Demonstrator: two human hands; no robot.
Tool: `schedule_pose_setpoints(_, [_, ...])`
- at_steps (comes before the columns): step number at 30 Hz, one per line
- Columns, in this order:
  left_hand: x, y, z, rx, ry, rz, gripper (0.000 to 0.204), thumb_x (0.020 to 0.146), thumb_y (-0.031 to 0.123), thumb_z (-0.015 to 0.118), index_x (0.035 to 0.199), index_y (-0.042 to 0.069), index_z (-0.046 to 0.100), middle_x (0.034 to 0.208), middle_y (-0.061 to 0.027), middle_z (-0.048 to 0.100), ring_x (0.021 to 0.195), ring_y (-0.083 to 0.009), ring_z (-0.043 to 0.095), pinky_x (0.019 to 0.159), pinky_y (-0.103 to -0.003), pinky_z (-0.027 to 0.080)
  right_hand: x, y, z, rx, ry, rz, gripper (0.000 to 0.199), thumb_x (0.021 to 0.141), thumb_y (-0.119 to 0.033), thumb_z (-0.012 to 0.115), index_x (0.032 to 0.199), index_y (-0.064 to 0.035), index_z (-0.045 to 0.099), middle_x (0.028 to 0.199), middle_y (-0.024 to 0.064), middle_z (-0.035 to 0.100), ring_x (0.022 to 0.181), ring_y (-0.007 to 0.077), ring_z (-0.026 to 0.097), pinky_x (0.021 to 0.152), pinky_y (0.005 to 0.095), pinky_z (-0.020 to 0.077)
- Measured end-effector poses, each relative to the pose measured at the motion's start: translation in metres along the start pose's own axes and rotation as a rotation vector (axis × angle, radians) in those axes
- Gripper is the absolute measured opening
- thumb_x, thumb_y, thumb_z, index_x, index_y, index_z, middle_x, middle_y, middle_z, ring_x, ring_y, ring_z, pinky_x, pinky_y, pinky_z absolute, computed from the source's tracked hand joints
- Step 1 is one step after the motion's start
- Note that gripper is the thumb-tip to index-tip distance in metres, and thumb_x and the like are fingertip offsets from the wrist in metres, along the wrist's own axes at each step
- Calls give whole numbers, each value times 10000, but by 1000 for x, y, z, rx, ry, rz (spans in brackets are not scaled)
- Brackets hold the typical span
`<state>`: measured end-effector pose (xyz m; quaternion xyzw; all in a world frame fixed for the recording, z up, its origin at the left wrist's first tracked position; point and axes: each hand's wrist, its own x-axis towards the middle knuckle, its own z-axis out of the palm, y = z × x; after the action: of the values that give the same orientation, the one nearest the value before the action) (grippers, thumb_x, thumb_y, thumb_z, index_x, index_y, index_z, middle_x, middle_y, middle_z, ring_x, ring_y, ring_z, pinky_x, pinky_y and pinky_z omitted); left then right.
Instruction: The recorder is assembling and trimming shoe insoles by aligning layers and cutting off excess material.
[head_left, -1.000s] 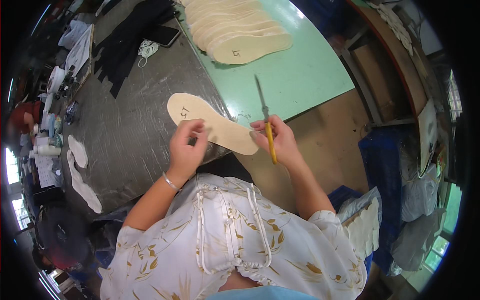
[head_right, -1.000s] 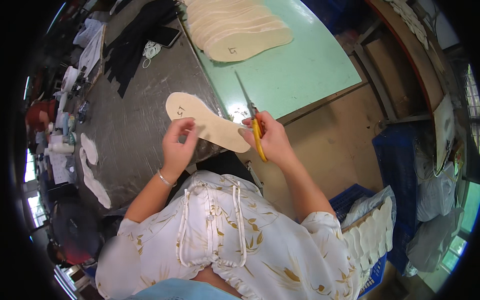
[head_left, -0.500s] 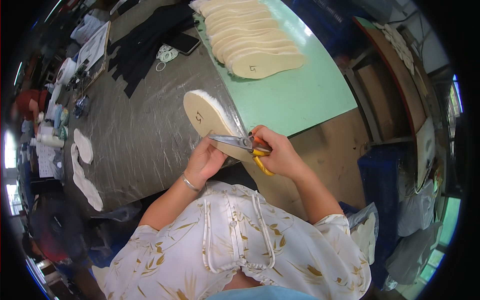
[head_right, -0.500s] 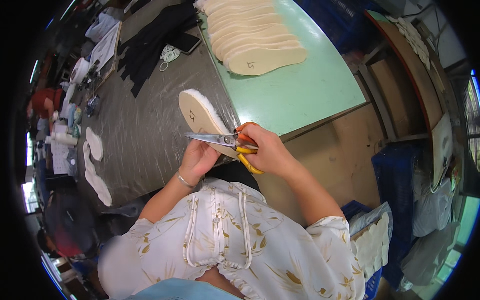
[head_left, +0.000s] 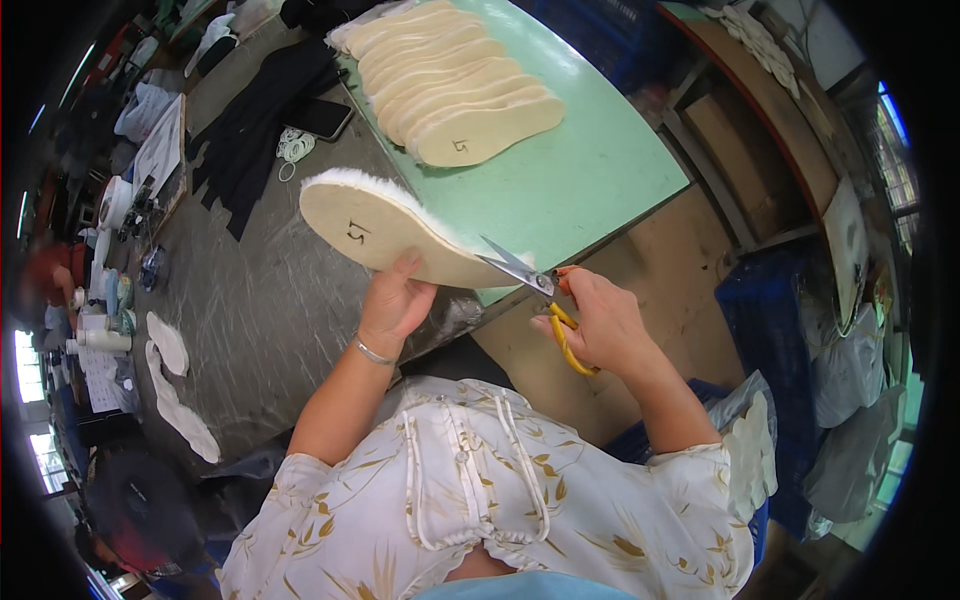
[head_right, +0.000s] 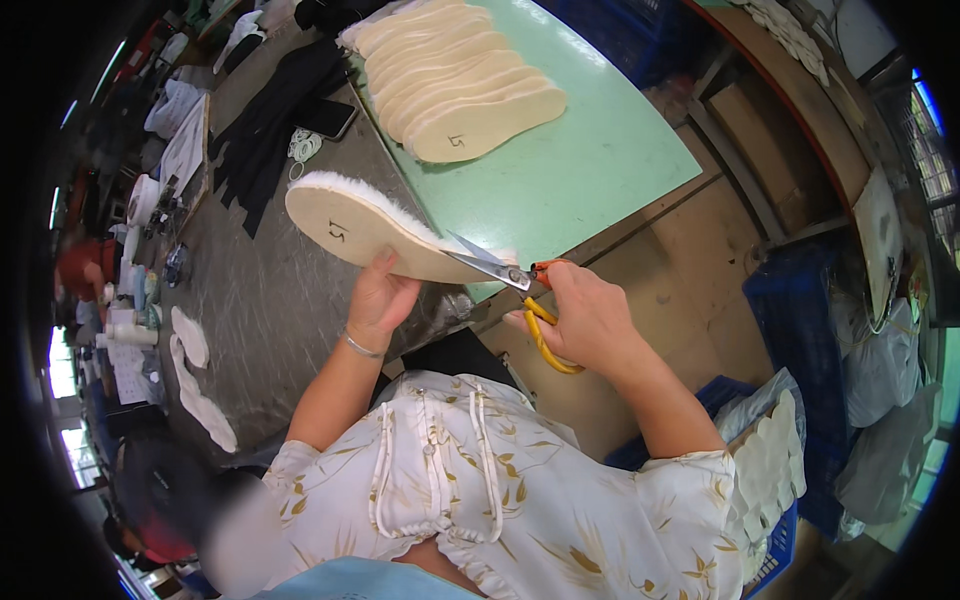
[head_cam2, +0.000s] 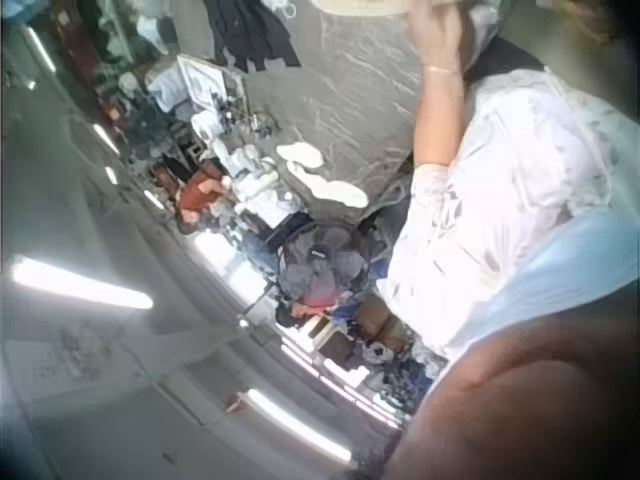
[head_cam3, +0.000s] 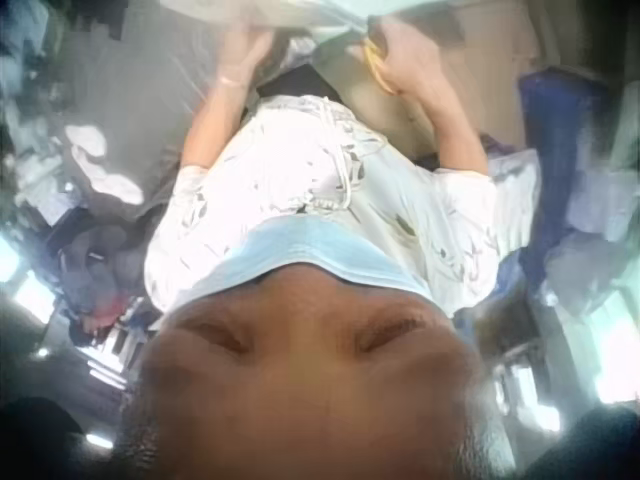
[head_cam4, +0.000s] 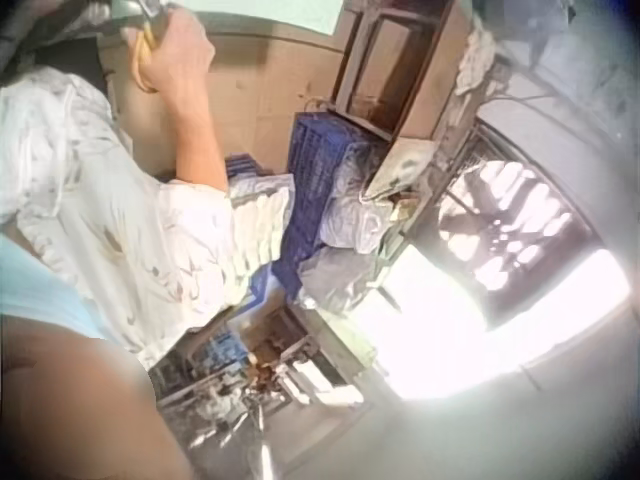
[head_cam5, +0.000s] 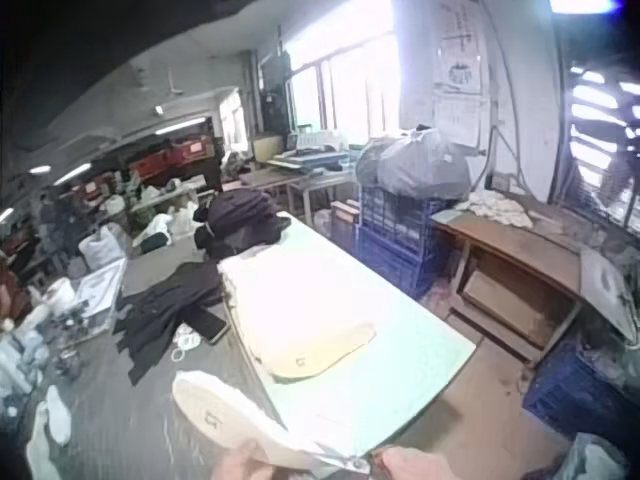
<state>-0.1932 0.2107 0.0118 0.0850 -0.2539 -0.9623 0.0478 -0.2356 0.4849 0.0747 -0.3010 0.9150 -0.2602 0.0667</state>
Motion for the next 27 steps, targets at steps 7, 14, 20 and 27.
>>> schedule_pose_setpoints(7, [-1,-9,6,65,-37,7,523,850,90,692,1320,106,464,1269,-45,567,1217,-231,525,1101,-452,372,6,0,7,36,12,-39,559,768,-516,732,1013,-33,593,897,103,678,804,289,669,642,377,523])
schedule_pose_setpoints(14, [-5,-9,-1,58,-57,-55,502,851,71,680,1310,107,479,1276,-38,566,1219,-223,524,1094,-448,377,4,0,10,58,45,-10,547,733,-431,776,1058,-35,584,760,88,631,698,287,642,630,368,500])
schedule_pose_setpoints(20, [-8,-8,0,12,-107,-59,554,863,37,674,1358,93,430,1314,-48,539,1242,-221,504,1091,-415,389,1,-4,12,90,42,-2,489,753,-417,762,1007,-39,584,726,90,620,660,294,627,599,367,492])
schedule_pose_setpoints(27, [-4,-10,-17,74,-58,-32,500,837,80,694,1299,110,505,1278,-58,578,1245,-261,514,1111,-455,350,2,-14,40,751,38,222,277,891,-287,675,885,-31,568,685,29,603,548,116,534,516,263,432])
